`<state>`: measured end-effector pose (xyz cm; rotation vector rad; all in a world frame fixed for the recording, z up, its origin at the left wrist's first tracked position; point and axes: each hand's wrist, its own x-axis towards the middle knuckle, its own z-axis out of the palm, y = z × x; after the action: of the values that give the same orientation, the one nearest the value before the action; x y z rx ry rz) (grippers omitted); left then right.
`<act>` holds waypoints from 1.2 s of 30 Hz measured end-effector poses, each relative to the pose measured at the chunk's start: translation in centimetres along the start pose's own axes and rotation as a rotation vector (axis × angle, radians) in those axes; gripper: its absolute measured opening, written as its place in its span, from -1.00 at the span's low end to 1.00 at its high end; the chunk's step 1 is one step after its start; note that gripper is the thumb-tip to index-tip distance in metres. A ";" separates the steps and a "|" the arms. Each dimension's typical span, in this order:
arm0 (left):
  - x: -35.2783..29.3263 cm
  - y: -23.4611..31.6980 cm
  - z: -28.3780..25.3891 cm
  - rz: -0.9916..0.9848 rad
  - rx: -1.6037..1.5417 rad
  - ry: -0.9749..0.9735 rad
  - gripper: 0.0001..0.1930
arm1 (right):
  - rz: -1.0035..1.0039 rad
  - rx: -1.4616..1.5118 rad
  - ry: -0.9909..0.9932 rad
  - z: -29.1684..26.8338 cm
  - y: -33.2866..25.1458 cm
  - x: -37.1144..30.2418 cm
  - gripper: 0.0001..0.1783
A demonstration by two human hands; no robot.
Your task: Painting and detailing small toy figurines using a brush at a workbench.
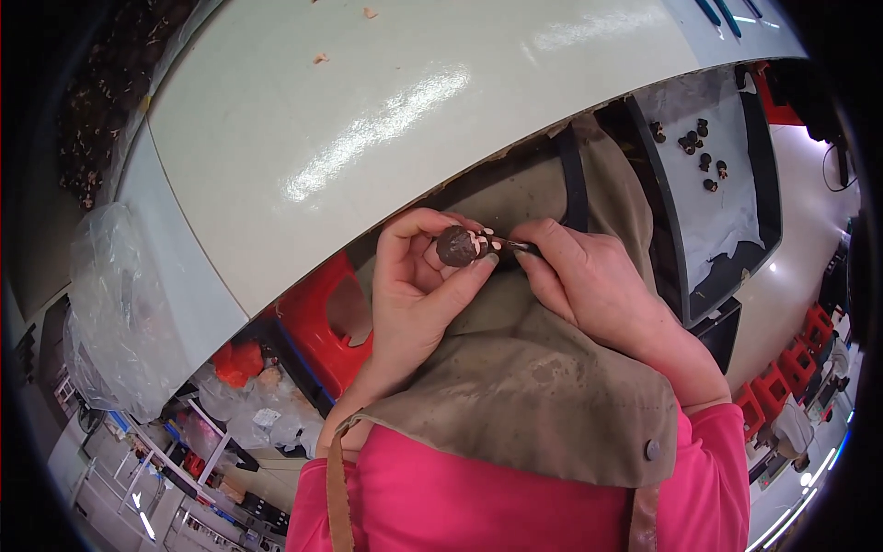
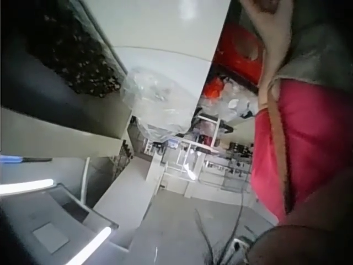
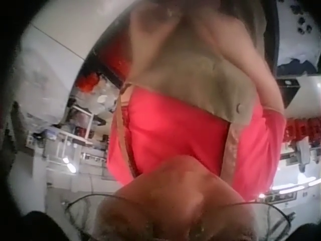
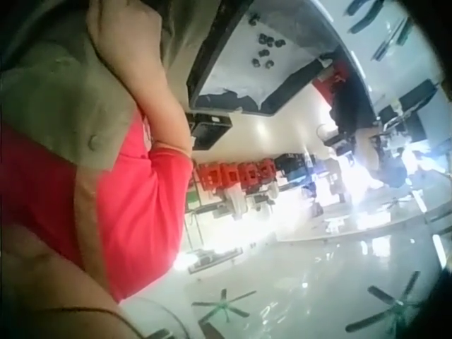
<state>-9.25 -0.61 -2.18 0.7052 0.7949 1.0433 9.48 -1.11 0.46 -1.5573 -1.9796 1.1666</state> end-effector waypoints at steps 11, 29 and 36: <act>0.1 -0.2 0.1 -0.023 0.009 -0.018 -0.55 | 0.013 -0.019 0.004 -0.2 0.1 -0.2 -0.82; 0.5 -0.9 1.0 -0.035 0.125 0.068 -0.56 | 0.138 -0.051 -0.127 -1.4 0.1 -0.3 -0.81; 0.6 -1.0 0.6 -0.042 0.119 0.062 -0.55 | 0.140 0.233 -0.249 -2.6 0.8 0.5 -0.77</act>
<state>-8.08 -0.50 -2.79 0.7569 0.9280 0.9896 11.61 0.37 1.27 -1.5102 -1.8203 1.6550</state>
